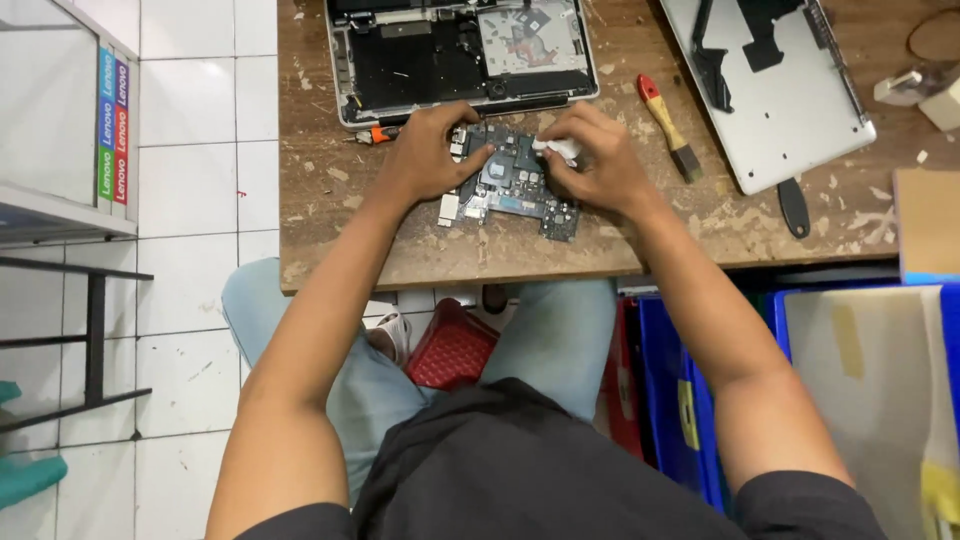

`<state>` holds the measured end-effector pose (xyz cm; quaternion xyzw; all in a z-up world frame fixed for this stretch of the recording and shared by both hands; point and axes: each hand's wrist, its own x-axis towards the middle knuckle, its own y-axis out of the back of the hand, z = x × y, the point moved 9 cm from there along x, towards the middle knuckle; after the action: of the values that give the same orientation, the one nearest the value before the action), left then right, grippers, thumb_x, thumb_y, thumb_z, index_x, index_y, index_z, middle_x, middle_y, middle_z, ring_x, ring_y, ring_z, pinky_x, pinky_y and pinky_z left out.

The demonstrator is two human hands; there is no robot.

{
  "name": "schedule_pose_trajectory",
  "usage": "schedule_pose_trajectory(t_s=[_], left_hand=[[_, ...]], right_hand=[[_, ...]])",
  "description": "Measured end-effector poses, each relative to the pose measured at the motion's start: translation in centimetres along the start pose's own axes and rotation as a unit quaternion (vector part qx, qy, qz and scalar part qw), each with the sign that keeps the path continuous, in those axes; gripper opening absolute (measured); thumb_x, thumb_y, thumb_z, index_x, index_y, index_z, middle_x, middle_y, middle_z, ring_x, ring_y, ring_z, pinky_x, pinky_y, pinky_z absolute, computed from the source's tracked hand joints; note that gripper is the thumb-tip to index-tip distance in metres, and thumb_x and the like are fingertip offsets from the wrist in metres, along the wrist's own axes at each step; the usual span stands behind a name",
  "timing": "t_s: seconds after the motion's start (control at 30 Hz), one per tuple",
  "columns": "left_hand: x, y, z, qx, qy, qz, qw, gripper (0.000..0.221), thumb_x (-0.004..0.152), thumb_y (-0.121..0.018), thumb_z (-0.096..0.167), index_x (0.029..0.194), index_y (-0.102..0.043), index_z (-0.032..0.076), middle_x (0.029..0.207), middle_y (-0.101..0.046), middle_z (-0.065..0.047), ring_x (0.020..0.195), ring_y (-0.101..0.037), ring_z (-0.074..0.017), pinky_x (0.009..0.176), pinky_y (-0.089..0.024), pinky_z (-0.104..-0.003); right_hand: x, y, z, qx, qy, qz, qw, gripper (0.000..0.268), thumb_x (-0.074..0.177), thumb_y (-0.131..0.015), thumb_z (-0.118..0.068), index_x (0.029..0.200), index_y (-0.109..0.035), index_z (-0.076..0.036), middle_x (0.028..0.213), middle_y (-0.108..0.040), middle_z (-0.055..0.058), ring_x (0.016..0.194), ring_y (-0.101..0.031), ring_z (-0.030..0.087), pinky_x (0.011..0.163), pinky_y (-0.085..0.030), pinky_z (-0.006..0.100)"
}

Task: The person uses a brush to dust the inside of a disassembled laptop chassis. They then pick up the motherboard and wipe it with a white tissue, cleaning both sides of the circuit board.

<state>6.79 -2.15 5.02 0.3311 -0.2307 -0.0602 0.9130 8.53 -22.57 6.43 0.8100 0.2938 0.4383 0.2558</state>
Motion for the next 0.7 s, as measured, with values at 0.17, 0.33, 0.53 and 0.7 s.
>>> schedule_pose_trajectory(t_s=[0.17, 0.33, 0.53, 0.7], left_hand=[[0.2, -0.3, -0.7, -0.005, -0.023, 0.041, 0.999, 0.032, 0.090, -0.090, 0.022, 0.111, -0.078, 0.001, 0.103, -0.078, -0.017, 0.091, -0.075, -0.0356, 0.083, -0.060, -0.043], [0.2, -0.2, -1.5, -0.007, -0.023, 0.069, 0.997, 0.033, 0.082, -0.094, 0.025, 0.106, -0.080, 0.008, 0.095, -0.074, -0.016, 0.080, -0.072, -0.0387, 0.073, -0.056, -0.046], [0.1, -0.7, -2.1, -0.010, -0.002, 0.067, 0.998, 0.034, 0.079, -0.094, 0.024, 0.106, -0.082, 0.006, 0.095, -0.074, -0.015, 0.076, -0.070, -0.0373, 0.071, -0.056, -0.044], [-0.1, -0.8, -2.4, -0.018, -0.002, 0.073, 0.997, 0.033, 0.079, -0.094, 0.023, 0.104, -0.082, 0.006, 0.095, -0.074, -0.016, 0.077, -0.072, -0.0368, 0.072, -0.056, -0.042]], right_hand=[[2.0, -2.3, 5.3, 0.070, 0.062, -0.040, 0.995, 0.007, 0.094, -0.073, 0.001, 0.101, -0.072, 0.000, 0.094, -0.067, 0.015, 0.083, -0.065, 0.031, 0.075, -0.056, 0.037], [1.7, -2.8, 6.5, 0.148, 0.035, -0.036, 0.988, 0.003, 0.091, -0.076, -0.005, 0.093, -0.077, -0.003, 0.087, -0.069, 0.016, 0.073, -0.066, 0.036, 0.071, -0.054, 0.045], [1.5, -2.5, 7.0, 0.199, -0.005, -0.031, 0.980, 0.007, 0.089, -0.078, -0.002, 0.095, -0.080, -0.004, 0.088, -0.070, 0.015, 0.076, -0.067, 0.034, 0.074, -0.052, 0.045], [1.6, -2.8, 6.8, 0.191, -0.009, -0.049, 0.980, 0.007, 0.090, -0.077, 0.000, 0.097, -0.079, 0.000, 0.087, -0.070, 0.018, 0.076, -0.066, 0.036, 0.073, -0.050, 0.044]])
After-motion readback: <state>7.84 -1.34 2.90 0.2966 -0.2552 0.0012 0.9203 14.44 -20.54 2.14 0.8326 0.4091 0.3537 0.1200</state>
